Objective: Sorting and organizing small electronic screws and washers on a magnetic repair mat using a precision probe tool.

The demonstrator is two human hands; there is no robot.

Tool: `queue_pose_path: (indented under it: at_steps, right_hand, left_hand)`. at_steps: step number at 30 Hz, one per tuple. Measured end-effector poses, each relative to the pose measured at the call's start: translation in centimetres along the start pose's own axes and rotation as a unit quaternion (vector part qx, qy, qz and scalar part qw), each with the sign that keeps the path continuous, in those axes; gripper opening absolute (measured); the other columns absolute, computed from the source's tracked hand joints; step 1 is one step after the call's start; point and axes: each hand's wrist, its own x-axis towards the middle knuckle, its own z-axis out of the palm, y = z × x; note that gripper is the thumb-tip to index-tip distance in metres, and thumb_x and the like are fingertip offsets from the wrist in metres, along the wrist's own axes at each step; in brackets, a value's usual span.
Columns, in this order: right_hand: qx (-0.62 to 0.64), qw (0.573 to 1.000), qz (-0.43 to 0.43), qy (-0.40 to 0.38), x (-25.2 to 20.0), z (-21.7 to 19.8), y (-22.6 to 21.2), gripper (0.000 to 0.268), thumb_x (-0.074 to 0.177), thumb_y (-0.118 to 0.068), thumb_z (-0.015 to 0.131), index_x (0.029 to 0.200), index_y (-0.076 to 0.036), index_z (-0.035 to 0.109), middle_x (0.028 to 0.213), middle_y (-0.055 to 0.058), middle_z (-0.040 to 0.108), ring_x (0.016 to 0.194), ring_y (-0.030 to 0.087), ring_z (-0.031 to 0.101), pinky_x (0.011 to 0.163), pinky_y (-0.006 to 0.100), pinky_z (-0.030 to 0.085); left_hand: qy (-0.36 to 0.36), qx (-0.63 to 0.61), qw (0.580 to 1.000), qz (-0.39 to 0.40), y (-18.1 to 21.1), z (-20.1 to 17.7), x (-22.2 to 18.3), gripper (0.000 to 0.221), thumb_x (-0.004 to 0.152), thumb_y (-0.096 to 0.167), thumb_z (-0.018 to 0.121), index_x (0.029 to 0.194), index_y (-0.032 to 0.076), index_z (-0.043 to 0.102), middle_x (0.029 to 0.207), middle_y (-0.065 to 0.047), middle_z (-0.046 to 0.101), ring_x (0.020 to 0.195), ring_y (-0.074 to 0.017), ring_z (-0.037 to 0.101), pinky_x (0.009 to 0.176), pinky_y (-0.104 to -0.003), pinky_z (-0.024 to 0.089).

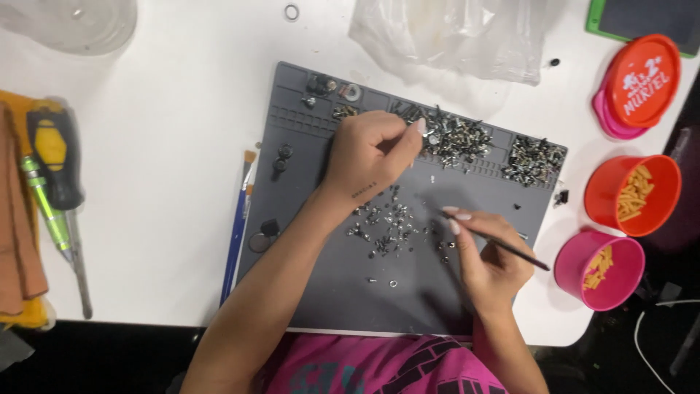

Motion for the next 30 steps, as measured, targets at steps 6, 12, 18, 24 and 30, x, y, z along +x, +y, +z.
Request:
queue_pose_path:
  at_steps: [6, 12, 18, 24, 30]
  right_hand:
    - [-0.117, 0.982, 0.056, 0.134, 1.7, -4.8, 2.7, 0.010, 0.112, 0.008, 0.073, 0.112, 0.009, 0.063, 0.105, 0.026, 0.073, 0.095, 0.031, 0.076, 0.089, 0.035, 0.064]
    - [-0.125, 0.977, 0.073, 0.160, 1.5, -5.9, 5.5, 0.011, 0.112, 0.006, 0.076, 0.112, 0.008, 0.065, 0.106, 0.024, 0.075, 0.093, 0.028, 0.077, 0.083, 0.031, 0.063]
    - [-0.123, 0.978, 0.083, 0.146, 1.5, -6.0, 5.8, 0.012, 0.112, 0.002, 0.077, 0.111, 0.005, 0.065, 0.106, 0.022, 0.075, 0.096, 0.027, 0.077, 0.085, 0.031, 0.063]
    - [-0.141, 0.977, 0.079, 0.139, 1.4, -6.1, 6.1, 0.011, 0.113, 0.001, 0.077, 0.110, 0.006, 0.067, 0.105, 0.021, 0.075, 0.095, 0.026, 0.076, 0.083, 0.030, 0.061]
    - [-0.150, 0.977, 0.071, 0.136, 1.4, -6.2, 6.1, 0.013, 0.112, 0.000, 0.079, 0.109, 0.008, 0.069, 0.106, 0.021, 0.074, 0.096, 0.028, 0.077, 0.084, 0.031, 0.063]
  left_hand:
    - [-0.031, 0.016, 0.999, -0.038, 1.3, -0.4, -0.2, 0.052, 0.104, 0.019, 0.056, 0.052, 0.013, 0.050, 0.046, 0.003, 0.042, 0.047, -0.0102, 0.039, 0.052, -0.028, 0.031]
    - [-0.033, 0.011, 0.998, -0.059, 1.5, -0.4, -0.3, 0.053, 0.104, 0.021, 0.056, 0.052, 0.012, 0.051, 0.047, 0.004, 0.046, 0.048, -0.0096, 0.042, 0.055, -0.027, 0.036]
    - [-0.035, 0.022, 0.998, -0.056, 1.8, -0.4, -0.2, 0.053, 0.105, 0.022, 0.055, 0.053, 0.013, 0.052, 0.047, 0.004, 0.047, 0.048, -0.0096, 0.043, 0.056, -0.027, 0.038]
    - [-0.037, 0.021, 0.998, -0.049, 1.6, -0.4, -0.2, 0.053, 0.105, 0.021, 0.054, 0.053, 0.013, 0.054, 0.047, 0.004, 0.050, 0.049, -0.0095, 0.045, 0.055, -0.027, 0.039]
    - [-0.036, 0.016, 0.998, -0.046, 1.7, -0.4, -0.1, 0.053, 0.105, 0.020, 0.054, 0.052, 0.012, 0.053, 0.047, 0.003, 0.047, 0.048, -0.0098, 0.043, 0.055, -0.027, 0.037]
